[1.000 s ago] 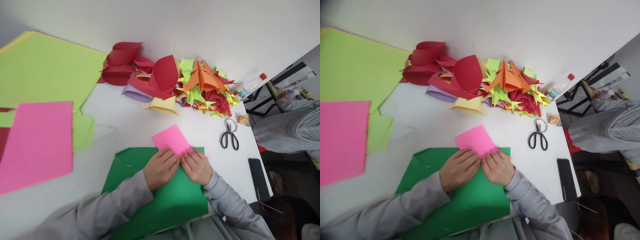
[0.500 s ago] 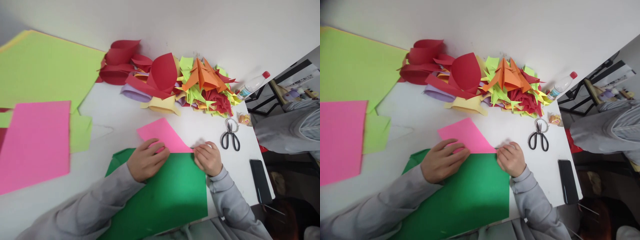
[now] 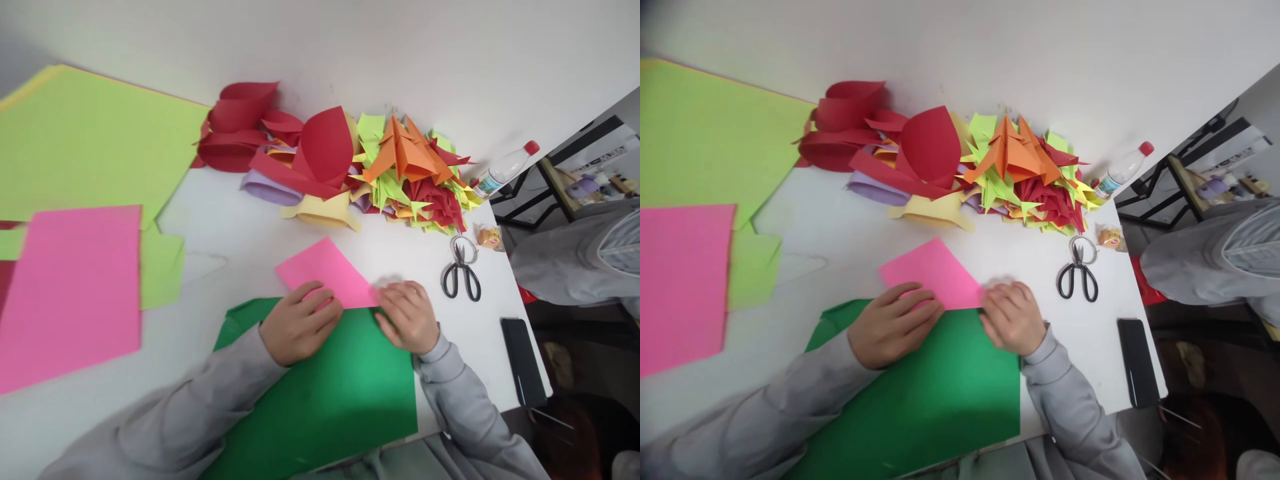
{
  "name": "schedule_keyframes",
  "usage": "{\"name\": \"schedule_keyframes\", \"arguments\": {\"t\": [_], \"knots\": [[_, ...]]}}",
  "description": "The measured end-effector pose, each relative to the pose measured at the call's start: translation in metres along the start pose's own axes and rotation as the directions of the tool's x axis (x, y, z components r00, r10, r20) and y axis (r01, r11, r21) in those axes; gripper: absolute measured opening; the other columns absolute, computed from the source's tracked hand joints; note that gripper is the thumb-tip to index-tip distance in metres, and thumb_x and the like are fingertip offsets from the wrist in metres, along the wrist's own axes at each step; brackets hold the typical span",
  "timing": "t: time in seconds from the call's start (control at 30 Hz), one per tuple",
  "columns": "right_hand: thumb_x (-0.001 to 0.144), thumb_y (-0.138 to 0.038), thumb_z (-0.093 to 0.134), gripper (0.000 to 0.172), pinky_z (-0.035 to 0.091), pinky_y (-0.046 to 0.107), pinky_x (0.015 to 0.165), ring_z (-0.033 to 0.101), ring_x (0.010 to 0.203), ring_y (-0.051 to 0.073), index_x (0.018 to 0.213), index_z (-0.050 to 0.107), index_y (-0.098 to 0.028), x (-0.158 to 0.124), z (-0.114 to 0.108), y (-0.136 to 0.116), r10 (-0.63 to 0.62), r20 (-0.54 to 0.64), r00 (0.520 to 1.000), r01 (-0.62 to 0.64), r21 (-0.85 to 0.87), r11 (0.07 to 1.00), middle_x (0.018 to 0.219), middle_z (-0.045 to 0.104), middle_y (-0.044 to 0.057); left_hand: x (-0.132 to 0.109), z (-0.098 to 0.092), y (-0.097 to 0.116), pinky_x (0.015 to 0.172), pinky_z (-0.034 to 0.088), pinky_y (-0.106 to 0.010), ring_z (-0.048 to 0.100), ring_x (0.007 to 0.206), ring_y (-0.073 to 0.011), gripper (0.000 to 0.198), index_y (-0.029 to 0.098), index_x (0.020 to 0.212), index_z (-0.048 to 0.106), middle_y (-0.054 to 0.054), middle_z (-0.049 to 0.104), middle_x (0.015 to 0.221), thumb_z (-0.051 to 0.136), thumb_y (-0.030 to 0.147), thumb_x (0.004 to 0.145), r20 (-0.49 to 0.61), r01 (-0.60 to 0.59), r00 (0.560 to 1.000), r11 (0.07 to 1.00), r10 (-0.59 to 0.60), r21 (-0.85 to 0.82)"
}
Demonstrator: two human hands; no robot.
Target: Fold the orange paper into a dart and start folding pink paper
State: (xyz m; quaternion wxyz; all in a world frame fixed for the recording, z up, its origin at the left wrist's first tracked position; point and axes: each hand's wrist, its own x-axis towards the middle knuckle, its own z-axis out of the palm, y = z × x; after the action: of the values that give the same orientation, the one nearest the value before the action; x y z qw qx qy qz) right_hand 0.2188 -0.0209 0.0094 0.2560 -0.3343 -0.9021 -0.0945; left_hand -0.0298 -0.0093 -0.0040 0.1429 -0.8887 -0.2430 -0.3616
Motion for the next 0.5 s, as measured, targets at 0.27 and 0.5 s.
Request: {"name": "schedule_keyframes", "arguments": {"t": [0.27, 0.5], "knots": [[0.090, -0.009, 0.053, 0.015, 0.045, 0.037, 0.090, 0.063, 0.095, 0.018, 0.093, 0.066, -0.013, 0.007, 0.019, -0.025, -0.139, -0.014, 0.990, 0.139, -0.003, 0.990, 0.093, 0.073, 0.007, 0.006, 0.008, 0.021, 0.079, 0.050, -0.039, 0.058, 0.080, -0.0192, 0.018, 0.015, 0.076, 0.063, -0.004, 0.065, 0.076, 0.050, 0.007, 0.086, 0.009, -0.018, 1.000, 0.998, 0.018, -0.066], [0.088, -0.008, 0.053, 0.015, 0.045, 0.038, 0.087, 0.062, 0.096, 0.019, 0.090, 0.067, -0.013, 0.008, 0.014, -0.025, -0.168, -0.045, 0.985, 0.169, 0.006, 0.986, 0.092, 0.072, 0.006, 0.006, 0.005, 0.021, 0.082, 0.049, -0.040, 0.059, 0.081, -0.0191, 0.015, 0.017, 0.079, 0.063, -0.002, 0.066, 0.078, 0.053, 0.008, 0.085, 0.021, -0.024, 0.999, 0.998, 0.025, -0.063]]}}
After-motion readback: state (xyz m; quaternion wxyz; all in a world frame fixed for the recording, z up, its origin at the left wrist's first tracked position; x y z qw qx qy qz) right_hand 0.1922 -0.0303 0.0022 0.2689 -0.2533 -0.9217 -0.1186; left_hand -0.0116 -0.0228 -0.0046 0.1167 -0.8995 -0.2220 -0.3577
